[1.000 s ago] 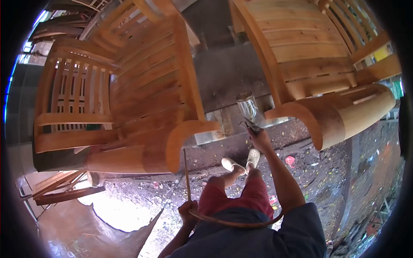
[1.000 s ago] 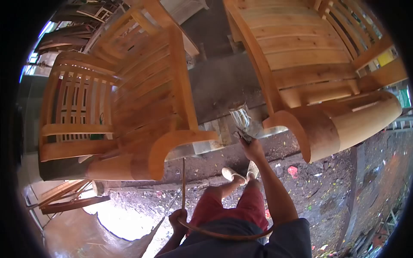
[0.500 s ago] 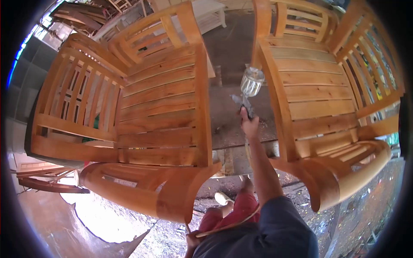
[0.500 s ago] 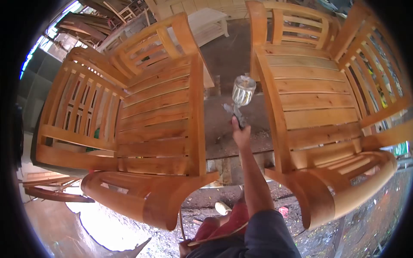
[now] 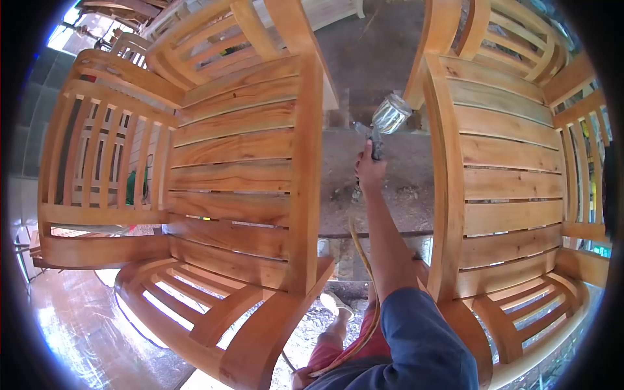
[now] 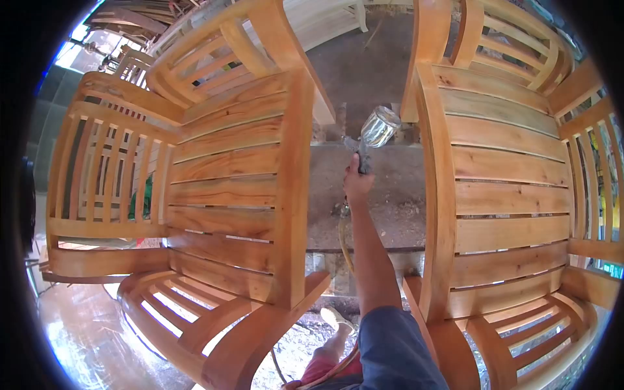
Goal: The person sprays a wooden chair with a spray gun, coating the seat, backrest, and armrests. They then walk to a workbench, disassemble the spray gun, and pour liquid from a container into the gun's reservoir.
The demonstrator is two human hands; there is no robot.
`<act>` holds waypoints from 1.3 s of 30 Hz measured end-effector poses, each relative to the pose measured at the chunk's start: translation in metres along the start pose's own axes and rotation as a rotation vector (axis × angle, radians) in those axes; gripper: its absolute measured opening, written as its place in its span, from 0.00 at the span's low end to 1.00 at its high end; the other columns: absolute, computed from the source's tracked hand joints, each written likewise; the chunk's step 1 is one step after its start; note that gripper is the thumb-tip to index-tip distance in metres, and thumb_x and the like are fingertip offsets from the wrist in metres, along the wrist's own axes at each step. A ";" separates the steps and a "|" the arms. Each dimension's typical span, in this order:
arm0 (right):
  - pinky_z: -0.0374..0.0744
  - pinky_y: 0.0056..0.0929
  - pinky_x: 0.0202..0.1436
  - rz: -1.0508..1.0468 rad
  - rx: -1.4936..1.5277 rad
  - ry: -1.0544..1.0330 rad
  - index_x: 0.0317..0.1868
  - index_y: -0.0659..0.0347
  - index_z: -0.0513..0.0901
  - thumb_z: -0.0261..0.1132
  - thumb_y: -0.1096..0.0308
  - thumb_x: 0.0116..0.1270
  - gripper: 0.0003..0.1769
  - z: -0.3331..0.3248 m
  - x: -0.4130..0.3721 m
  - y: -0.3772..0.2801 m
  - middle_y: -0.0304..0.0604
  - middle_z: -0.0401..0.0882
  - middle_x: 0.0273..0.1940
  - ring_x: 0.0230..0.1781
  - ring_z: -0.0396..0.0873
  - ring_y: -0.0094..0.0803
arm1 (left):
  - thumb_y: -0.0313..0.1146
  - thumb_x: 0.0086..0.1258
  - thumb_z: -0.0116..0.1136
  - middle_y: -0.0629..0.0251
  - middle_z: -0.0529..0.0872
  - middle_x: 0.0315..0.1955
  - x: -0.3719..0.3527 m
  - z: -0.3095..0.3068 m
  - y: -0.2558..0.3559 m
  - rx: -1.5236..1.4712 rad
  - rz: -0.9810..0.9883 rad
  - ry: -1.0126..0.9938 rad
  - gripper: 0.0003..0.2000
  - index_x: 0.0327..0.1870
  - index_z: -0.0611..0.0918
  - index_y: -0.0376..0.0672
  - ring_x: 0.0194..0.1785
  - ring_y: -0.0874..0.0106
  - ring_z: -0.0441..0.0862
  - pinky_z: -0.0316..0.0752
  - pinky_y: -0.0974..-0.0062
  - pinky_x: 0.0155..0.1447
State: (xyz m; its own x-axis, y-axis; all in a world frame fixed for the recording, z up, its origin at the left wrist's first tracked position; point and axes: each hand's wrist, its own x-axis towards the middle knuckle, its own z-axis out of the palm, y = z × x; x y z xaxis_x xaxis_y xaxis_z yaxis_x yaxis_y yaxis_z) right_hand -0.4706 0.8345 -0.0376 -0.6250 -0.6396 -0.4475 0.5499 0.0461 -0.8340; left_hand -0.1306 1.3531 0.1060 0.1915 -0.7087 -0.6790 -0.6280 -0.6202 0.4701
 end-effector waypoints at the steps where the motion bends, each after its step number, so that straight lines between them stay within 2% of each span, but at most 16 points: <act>1: 0.64 0.25 0.15 0.010 -0.013 0.010 0.23 0.58 0.76 0.64 0.51 0.70 0.23 -0.002 0.007 0.007 0.32 0.71 0.16 0.12 0.67 0.20 | 0.43 0.52 0.71 0.59 0.82 0.16 0.000 0.001 0.001 0.002 -0.006 -0.003 0.14 0.22 0.84 0.42 0.22 0.61 0.83 0.76 0.64 0.28; 4: 0.68 0.29 0.21 -0.096 -0.146 0.025 0.24 0.61 0.77 0.63 0.50 0.70 0.24 -0.006 0.030 0.031 0.33 0.72 0.17 0.16 0.69 0.21 | 0.43 0.52 0.71 0.59 0.82 0.17 0.001 0.002 0.003 0.006 -0.013 -0.015 0.13 0.22 0.84 0.43 0.23 0.61 0.83 0.76 0.64 0.28; 7: 0.66 0.30 0.12 -0.191 -0.254 0.084 0.21 0.59 0.74 0.63 0.48 0.69 0.26 -0.006 0.051 0.049 0.35 0.71 0.15 0.10 0.70 0.27 | 0.43 0.52 0.71 0.59 0.82 0.17 0.003 0.005 0.005 0.008 -0.021 -0.020 0.13 0.23 0.84 0.43 0.23 0.61 0.83 0.76 0.64 0.29; 10: 0.70 0.33 0.16 -0.183 -0.316 0.136 0.23 0.61 0.76 0.63 0.48 0.69 0.25 -0.007 0.065 0.055 0.38 0.74 0.16 0.12 0.73 0.29 | 0.43 0.52 0.70 0.59 0.83 0.18 0.006 0.005 0.007 0.011 -0.032 -0.026 0.13 0.23 0.84 0.43 0.24 0.61 0.83 0.76 0.64 0.29; 13: 0.74 0.39 0.32 -0.275 -0.415 0.165 0.35 0.69 0.83 0.63 0.50 0.69 0.24 -0.009 0.076 0.059 0.44 0.79 0.21 0.23 0.77 0.36 | 0.43 0.52 0.70 0.59 0.83 0.18 0.008 0.004 0.008 0.014 -0.042 -0.030 0.13 0.24 0.84 0.43 0.24 0.61 0.83 0.76 0.64 0.30; 16: 0.76 0.43 0.38 -0.226 -0.526 0.173 0.41 0.70 0.84 0.63 0.50 0.69 0.25 -0.013 0.085 0.064 0.49 0.81 0.23 0.27 0.81 0.43 | 0.43 0.52 0.70 0.59 0.83 0.19 0.012 0.002 0.008 0.023 -0.046 -0.040 0.12 0.24 0.84 0.44 0.25 0.61 0.83 0.76 0.64 0.30; 19: 0.77 0.41 0.28 -0.147 -0.528 0.178 0.32 0.68 0.83 0.64 0.49 0.68 0.25 -0.011 0.090 0.068 0.46 0.79 0.21 0.21 0.80 0.38 | 0.43 0.53 0.70 0.59 0.83 0.19 0.016 0.001 0.009 0.029 -0.051 -0.049 0.12 0.25 0.85 0.44 0.25 0.61 0.83 0.76 0.64 0.31; 20: 0.74 0.38 0.23 -0.053 -0.390 0.124 0.30 0.66 0.81 0.64 0.49 0.68 0.24 -0.012 0.090 0.069 0.44 0.78 0.20 0.18 0.77 0.35 | 0.43 0.53 0.70 0.59 0.83 0.20 0.017 0.001 0.010 0.027 -0.051 -0.052 0.12 0.25 0.85 0.44 0.26 0.61 0.84 0.76 0.64 0.31; 22: 0.69 0.33 0.14 0.133 -0.110 0.018 0.25 0.62 0.78 0.65 0.49 0.68 0.24 -0.004 0.055 0.031 0.40 0.75 0.18 0.11 0.73 0.29 | 0.43 0.53 0.70 0.59 0.83 0.20 0.021 0.000 0.011 0.032 -0.050 -0.058 0.12 0.25 0.85 0.44 0.26 0.61 0.84 0.76 0.64 0.31; 25: 0.59 0.21 0.10 0.095 0.090 -0.012 0.30 0.60 0.75 0.62 0.50 0.71 0.21 0.009 0.021 -0.002 0.33 0.67 0.17 0.09 0.63 0.19 | 0.43 0.53 0.70 0.59 0.84 0.21 0.024 -0.002 0.013 0.038 -0.047 -0.068 0.12 0.26 0.85 0.44 0.27 0.61 0.84 0.77 0.63 0.32; 28: 0.61 0.24 0.09 0.043 0.191 -0.032 0.23 0.60 0.71 0.65 0.50 0.69 0.25 0.010 0.000 -0.032 0.34 0.68 0.15 0.08 0.65 0.21 | 0.43 0.53 0.69 0.59 0.84 0.21 0.027 -0.004 0.015 0.038 -0.045 -0.076 0.12 0.27 0.85 0.45 0.27 0.61 0.84 0.77 0.63 0.32; 31: 0.62 0.23 0.09 -0.071 0.251 -0.079 0.22 0.60 0.71 0.66 0.49 0.68 0.26 0.011 -0.013 -0.059 0.33 0.68 0.15 0.08 0.65 0.21 | 0.43 0.53 0.69 0.59 0.84 0.22 0.028 -0.004 0.016 0.042 -0.043 -0.084 0.12 0.27 0.85 0.45 0.28 0.61 0.84 0.77 0.63 0.33; 34: 0.62 0.24 0.10 -0.029 0.074 -0.058 0.23 0.59 0.73 0.65 0.49 0.69 0.25 0.007 0.014 -0.039 0.34 0.70 0.16 0.09 0.66 0.20 | 0.43 0.53 0.69 0.59 0.84 0.22 0.029 -0.004 0.015 0.037 -0.040 -0.089 0.12 0.28 0.85 0.45 0.28 0.61 0.84 0.77 0.63 0.33; 39: 0.70 0.28 0.19 -0.056 -0.121 0.039 0.26 0.63 0.78 0.66 0.49 0.68 0.25 0.000 0.063 0.013 0.36 0.75 0.19 0.16 0.74 0.24 | 0.43 0.54 0.69 0.59 0.84 0.23 0.033 -0.004 0.015 0.033 -0.035 -0.091 0.11 0.28 0.85 0.46 0.29 0.61 0.84 0.77 0.63 0.34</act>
State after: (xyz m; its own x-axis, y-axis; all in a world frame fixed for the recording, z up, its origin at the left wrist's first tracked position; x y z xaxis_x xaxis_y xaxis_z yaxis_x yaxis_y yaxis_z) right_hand -0.5025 0.7944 -0.0769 -0.6751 -0.6140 -0.4090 0.4439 0.1046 -0.8899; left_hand -0.1310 1.3193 0.0929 0.1454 -0.6519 -0.7443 -0.6466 -0.6320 0.4272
